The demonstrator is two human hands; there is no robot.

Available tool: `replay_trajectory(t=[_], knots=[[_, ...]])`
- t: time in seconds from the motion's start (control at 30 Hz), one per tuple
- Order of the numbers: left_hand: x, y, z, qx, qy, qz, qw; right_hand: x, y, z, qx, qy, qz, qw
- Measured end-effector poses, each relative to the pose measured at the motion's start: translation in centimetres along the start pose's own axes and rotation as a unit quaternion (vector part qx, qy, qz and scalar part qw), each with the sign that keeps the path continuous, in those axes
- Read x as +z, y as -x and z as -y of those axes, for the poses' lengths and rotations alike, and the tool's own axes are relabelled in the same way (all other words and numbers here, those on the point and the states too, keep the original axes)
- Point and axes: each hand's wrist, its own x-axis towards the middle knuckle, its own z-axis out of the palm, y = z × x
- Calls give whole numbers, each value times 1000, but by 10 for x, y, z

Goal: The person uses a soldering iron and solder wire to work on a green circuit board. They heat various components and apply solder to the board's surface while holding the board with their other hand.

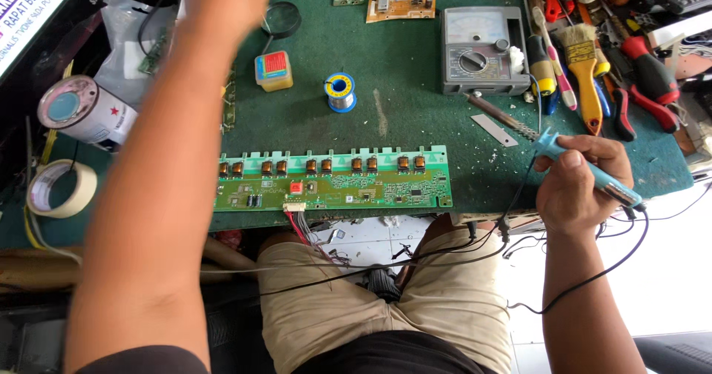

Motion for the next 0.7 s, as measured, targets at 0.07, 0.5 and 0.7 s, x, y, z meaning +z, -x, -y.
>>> replay_trajectory(t=[0.07,0.5,0.7], knots=[[14,4,-10,-10,-9,4,1000,3,-3,1,11,1,5,1000],[7,127,-100,63,212,108,969,-1,-7,5,-66,49,43,996],[16,134,-97,32,236,66,969,0,-7,7,-58,60,40,996]])
